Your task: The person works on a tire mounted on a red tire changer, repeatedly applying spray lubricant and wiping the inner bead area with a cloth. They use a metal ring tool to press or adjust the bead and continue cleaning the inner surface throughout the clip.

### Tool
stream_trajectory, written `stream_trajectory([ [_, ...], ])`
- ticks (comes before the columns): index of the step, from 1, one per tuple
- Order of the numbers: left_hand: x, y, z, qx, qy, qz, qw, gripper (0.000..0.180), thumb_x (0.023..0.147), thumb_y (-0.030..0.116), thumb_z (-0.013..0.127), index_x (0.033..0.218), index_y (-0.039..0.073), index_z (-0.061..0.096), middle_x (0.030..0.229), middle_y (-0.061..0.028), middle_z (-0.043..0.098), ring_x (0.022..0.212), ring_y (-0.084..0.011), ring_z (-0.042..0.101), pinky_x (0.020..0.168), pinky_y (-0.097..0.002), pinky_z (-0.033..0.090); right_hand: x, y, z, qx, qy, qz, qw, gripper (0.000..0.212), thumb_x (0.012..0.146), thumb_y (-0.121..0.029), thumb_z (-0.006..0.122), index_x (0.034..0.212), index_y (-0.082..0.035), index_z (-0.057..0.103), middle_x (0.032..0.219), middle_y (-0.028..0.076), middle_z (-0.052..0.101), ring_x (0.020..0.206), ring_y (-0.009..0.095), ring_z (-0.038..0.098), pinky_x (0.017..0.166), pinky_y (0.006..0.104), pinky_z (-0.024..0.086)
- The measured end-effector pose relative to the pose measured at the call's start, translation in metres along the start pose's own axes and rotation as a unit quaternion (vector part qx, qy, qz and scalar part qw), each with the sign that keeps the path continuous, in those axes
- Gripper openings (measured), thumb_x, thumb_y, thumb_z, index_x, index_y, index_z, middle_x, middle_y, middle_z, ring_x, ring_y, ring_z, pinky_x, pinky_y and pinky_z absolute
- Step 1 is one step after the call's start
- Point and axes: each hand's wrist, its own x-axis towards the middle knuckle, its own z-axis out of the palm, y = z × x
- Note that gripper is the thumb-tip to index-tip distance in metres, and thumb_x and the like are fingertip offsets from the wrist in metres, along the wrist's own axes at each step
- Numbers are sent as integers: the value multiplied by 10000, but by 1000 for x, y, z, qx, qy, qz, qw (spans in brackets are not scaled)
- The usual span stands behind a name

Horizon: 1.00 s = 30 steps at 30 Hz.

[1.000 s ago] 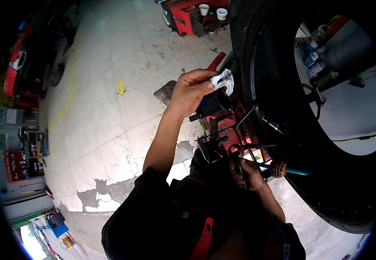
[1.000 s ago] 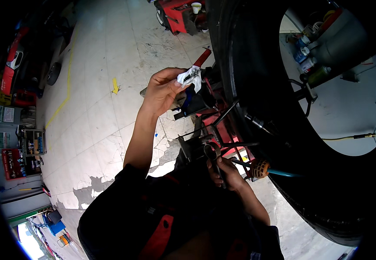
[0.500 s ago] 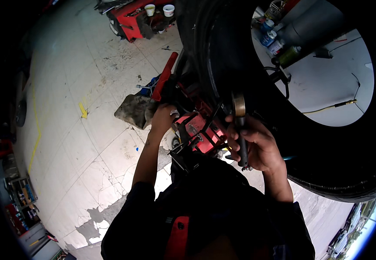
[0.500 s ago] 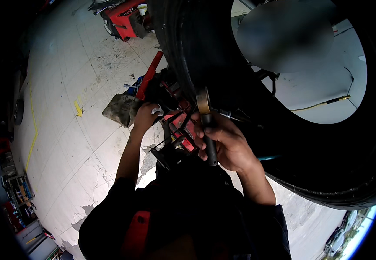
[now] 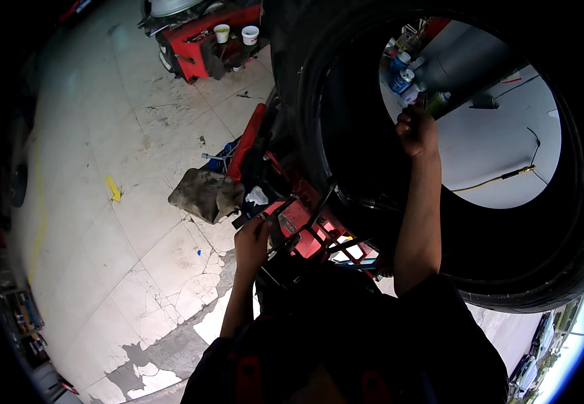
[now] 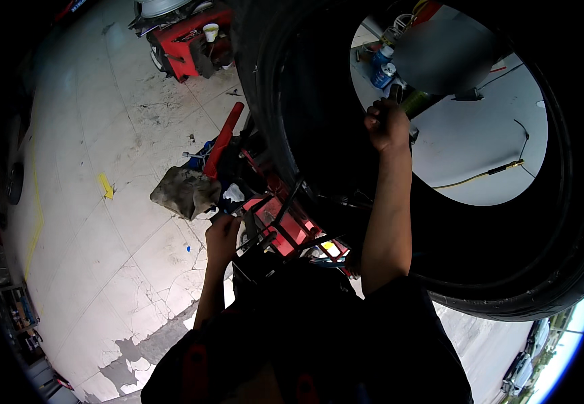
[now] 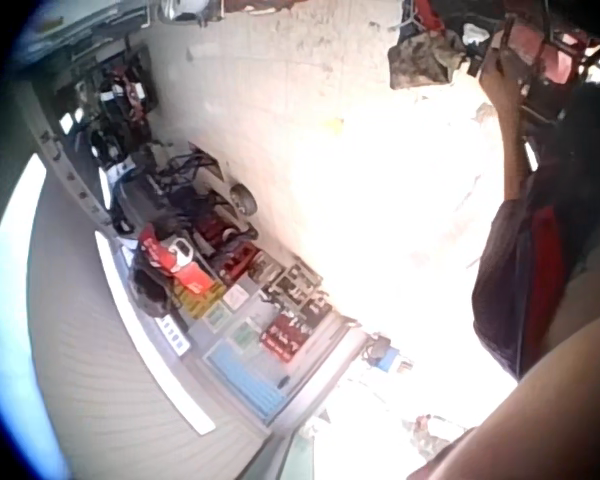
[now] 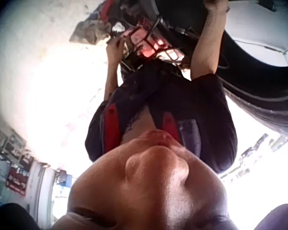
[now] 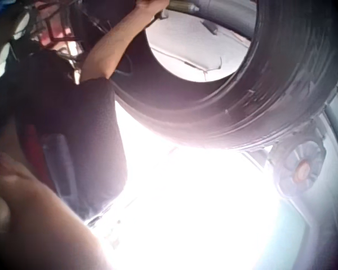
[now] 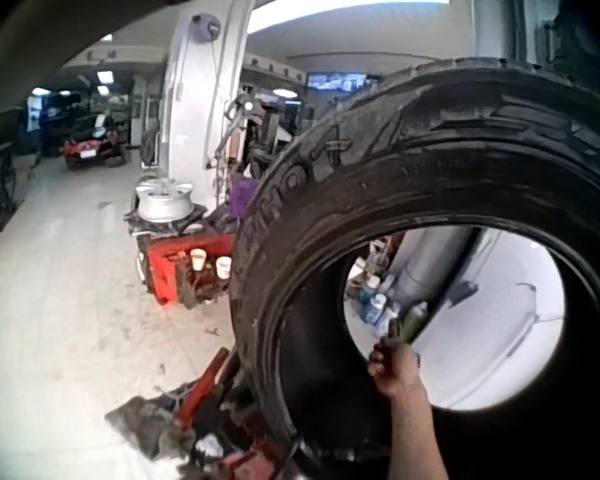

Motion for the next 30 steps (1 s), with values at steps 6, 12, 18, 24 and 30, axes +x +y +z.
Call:
stream_trajectory([
  [6,-1,24,12,71,-48,0,996,229,903,234,578,1014,46,646,819,-175,651,723,-349,648,621,-434,498,47,-24,7,-459,61,-114,879,165,903,-224,575,858,-66,553,673,6,478,522,93,412,426,248,276],
  [12,5,33,16,139,30,24,990,174,891,223,574,943,73,647,759,-169,641,701,-353,649,610,-472,508,130,-53,-7,-535,-14,-44,844,211,866,-198,595,701,-81,536,530,3,400,435,123,375,403,272,261],
  [18,-5,29,18,185,81,80,976,122,828,151,613,894,49,599,639,-111,601,570,-290,620,499,-404,495,123,-56,-23,-373,-142,-8,917,290,909,-310,578,1053,-61,607,619,-31,449,417,59,308,394,233,249],
  [24,-15,22,18,149,122,81,978,121,787,106,645,875,39,596,661,-95,573,578,-283,616,497,-408,500,90,-122,-56,-264,-629,43,730,445,815,-141,707,1191,59,578,703,72,652,449,64,487,419,170,355],
  [30,-9,17,26,172,102,95,975,106,814,146,621,826,58,564,659,-99,596,573,-285,615,501,-407,491,-70,-34,89,-643,-568,0,514,363,857,-165,662,1146,45,594,688,101,652,567,149,629,519,258,463],
])
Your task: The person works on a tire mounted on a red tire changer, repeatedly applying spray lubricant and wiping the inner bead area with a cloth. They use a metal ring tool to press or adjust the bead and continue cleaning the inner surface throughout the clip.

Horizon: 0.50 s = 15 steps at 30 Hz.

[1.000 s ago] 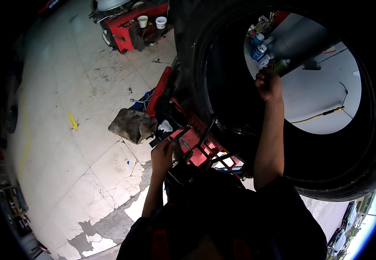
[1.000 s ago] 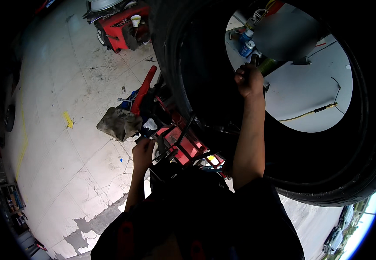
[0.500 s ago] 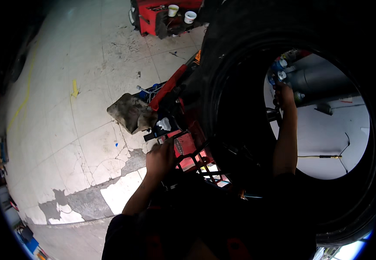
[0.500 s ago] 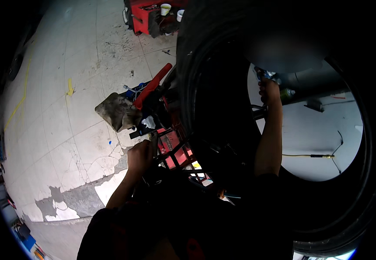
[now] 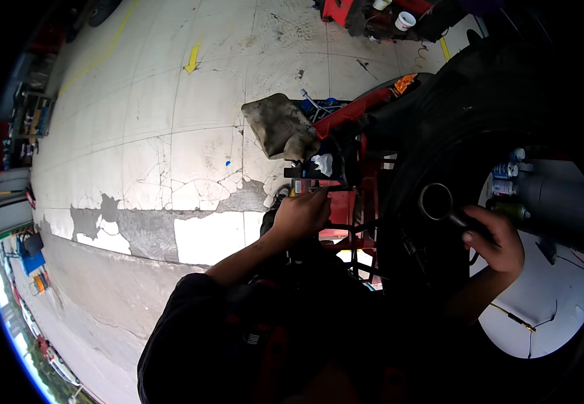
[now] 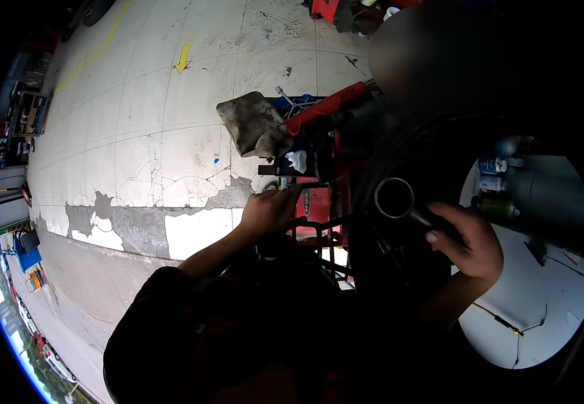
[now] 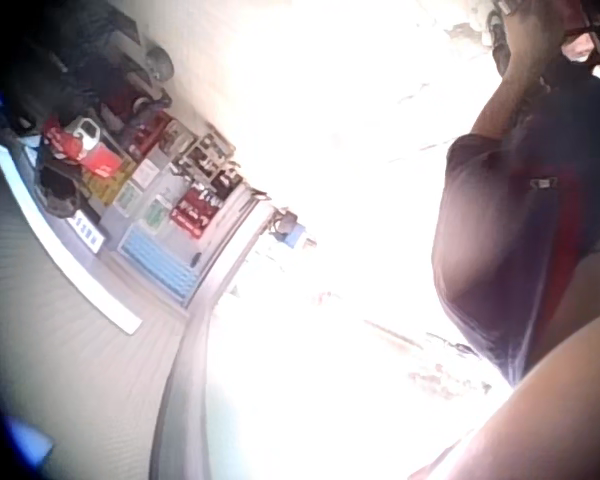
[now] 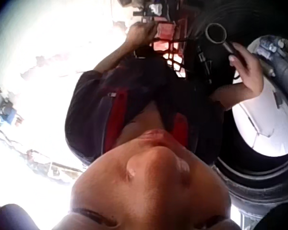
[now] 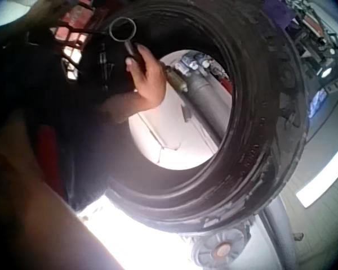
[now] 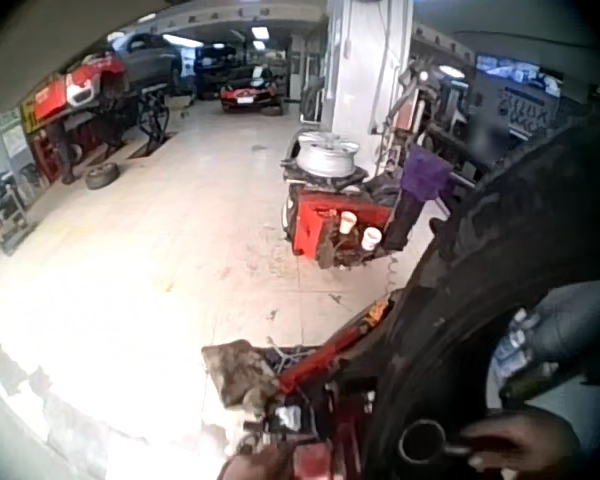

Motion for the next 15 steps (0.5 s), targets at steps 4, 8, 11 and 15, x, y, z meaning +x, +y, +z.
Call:
stream_trajectory([
  [4,-3,-1,-7,16,-55,-21,998,323,705,243,745,918,70,575,748,-77,584,660,-289,628,544,-406,503,119,-28,102,-325,-143,96,930,274,904,-237,561,940,14,662,755,211,650,778,355,659,716,443,526],
  [8,6,11,-21,4,-8,27,1000,442,653,325,792,957,75,592,824,-69,584,672,-281,629,553,-400,505,193,2,147,-317,-218,183,905,232,800,-92,564,974,-47,710,915,150,713,833,285,702,689,411,559],
  [11,-2,7,-16,11,25,18,999,315,710,283,736,904,74,603,792,-95,591,653,-292,629,545,-405,499,226,32,189,-379,-204,134,893,627,817,-114,587,1415,-100,398,1102,125,680,930,301,684,753,430,553],
  [15,5,13,-1,-47,21,-34,998,121,866,149,605,780,64,604,640,-147,604,590,-326,624,527,-416,478,250,88,221,-398,-204,146,882,327,723,-147,726,1044,-86,725,1092,131,690,1024,299,659,798,455,549],
])
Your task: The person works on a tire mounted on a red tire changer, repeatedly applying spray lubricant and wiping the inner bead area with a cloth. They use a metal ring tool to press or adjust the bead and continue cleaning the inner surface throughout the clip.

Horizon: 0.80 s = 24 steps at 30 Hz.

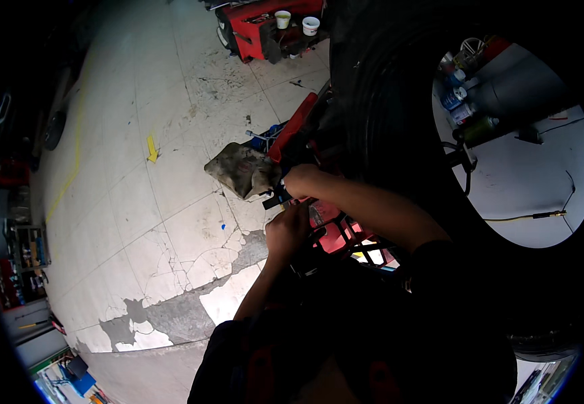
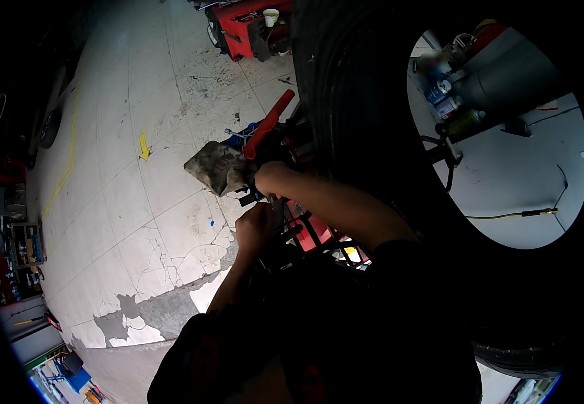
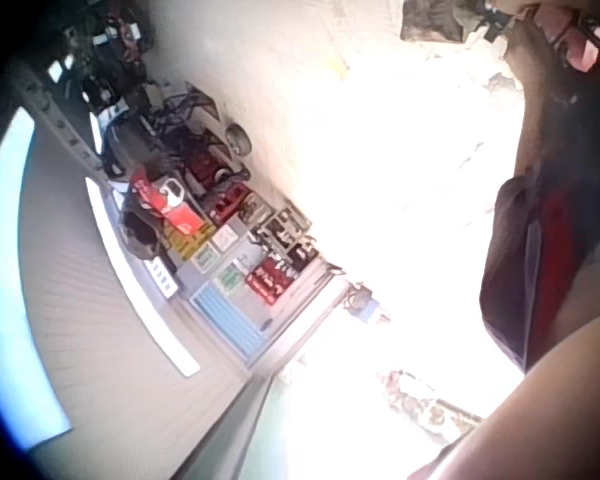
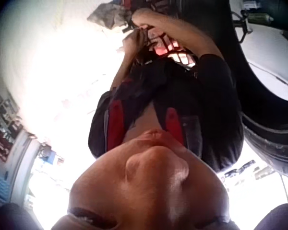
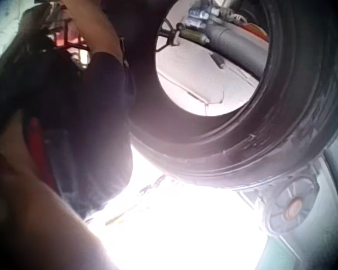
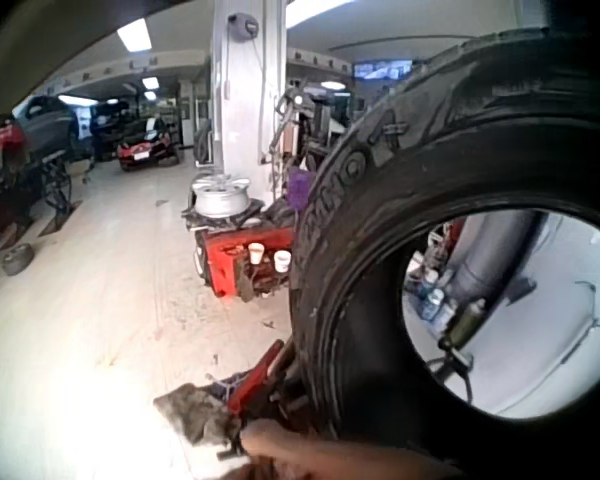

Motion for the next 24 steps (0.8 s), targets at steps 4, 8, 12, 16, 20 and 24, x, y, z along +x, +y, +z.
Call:
stream_trajectory([
  [4,-1,-1,-4,3,-20,-10,1000,130,871,147,597,783,52,585,628,-158,592,577,-342,613,516,-419,463,3,-10,18,114,136,31,984,240,817,-152,586,995,-71,725,1056,156,694,961,313,680,801,430,553],
  [8,0,1,-6,8,-25,-6,1000,148,883,169,588,792,53,591,639,-160,601,584,-336,621,519,-420,467,-5,-14,13,79,138,5,987,252,859,-169,548,1013,-92,733,1085,143,688,997,313,666,817,432,542],
  [12,-2,-5,-4,10,-33,-12,999,140,887,169,586,818,48,604,648,-167,604,590,-336,623,519,-414,463,-52,-14,-10,77,186,-86,976,272,867,-174,547,1079,-81,690,1041,141,694,973,295,670,793,413,539],
  [16,-8,-13,-1,8,-17,-22,1000,169,891,198,595,793,61,614,641,-156,611,577,-331,626,502,-425,471,-180,38,-69,362,44,-281,888,348,956,-317,549,1151,-38,620,843,87,701,735,206,691,699,334,531],
  [20,-7,-8,-2,-15,4,-12,1000,141,887,168,592,804,57,620,635,-153,608,564,-319,621,501,-409,466,-225,168,-56,575,96,-163,796,361,979,-290,512,1077,41,617,872,139,698,809,175,690,748,295,550],
  [24,-3,-11,1,-4,-22,-11,1000,112,885,123,581,831,42,635,634,-152,606,547,-298,611,510,-379,455,-147,207,23,231,514,219,796,556,959,-329,484,1355,53,399,1367,325,420,1261,410,470,988,483,457],
])
